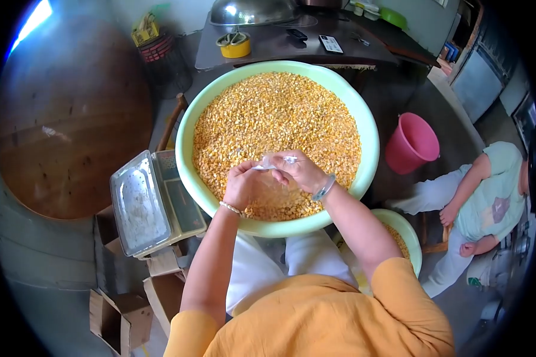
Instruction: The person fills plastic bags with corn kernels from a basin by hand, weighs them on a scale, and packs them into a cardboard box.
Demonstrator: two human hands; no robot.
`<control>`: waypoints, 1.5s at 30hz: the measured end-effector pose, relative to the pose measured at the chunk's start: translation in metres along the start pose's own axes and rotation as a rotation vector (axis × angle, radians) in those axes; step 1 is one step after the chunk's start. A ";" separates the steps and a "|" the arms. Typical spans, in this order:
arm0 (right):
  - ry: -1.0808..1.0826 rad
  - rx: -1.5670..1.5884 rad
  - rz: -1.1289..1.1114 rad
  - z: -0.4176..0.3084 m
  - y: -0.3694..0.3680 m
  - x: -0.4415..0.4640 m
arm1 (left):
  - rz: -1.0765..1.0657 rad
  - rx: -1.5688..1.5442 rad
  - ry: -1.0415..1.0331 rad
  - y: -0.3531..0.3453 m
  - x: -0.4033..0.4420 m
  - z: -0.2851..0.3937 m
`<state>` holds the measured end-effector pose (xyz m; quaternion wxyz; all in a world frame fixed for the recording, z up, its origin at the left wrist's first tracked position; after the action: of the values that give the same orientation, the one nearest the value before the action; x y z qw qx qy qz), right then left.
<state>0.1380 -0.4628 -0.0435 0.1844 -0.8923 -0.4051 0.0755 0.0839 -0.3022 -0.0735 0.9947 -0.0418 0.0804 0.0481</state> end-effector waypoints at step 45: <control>0.327 -0.539 0.077 0.009 0.031 0.018 | 0.561 0.549 -0.206 0.014 0.014 -0.021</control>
<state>0.1694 -0.4656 -0.0640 0.0011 -0.9240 -0.3414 -0.1723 0.0929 -0.2888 -0.0978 0.9201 0.2539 -0.0016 0.2981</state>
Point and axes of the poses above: each hand's wrist, its own x-axis towards the middle knuckle, its own y-axis out of the back of the hand, z = x × y, the point moved 1 cm from there along x, towards the middle knuckle, and after that the axes turned 15 degrees about x, right-handed, at the moved point
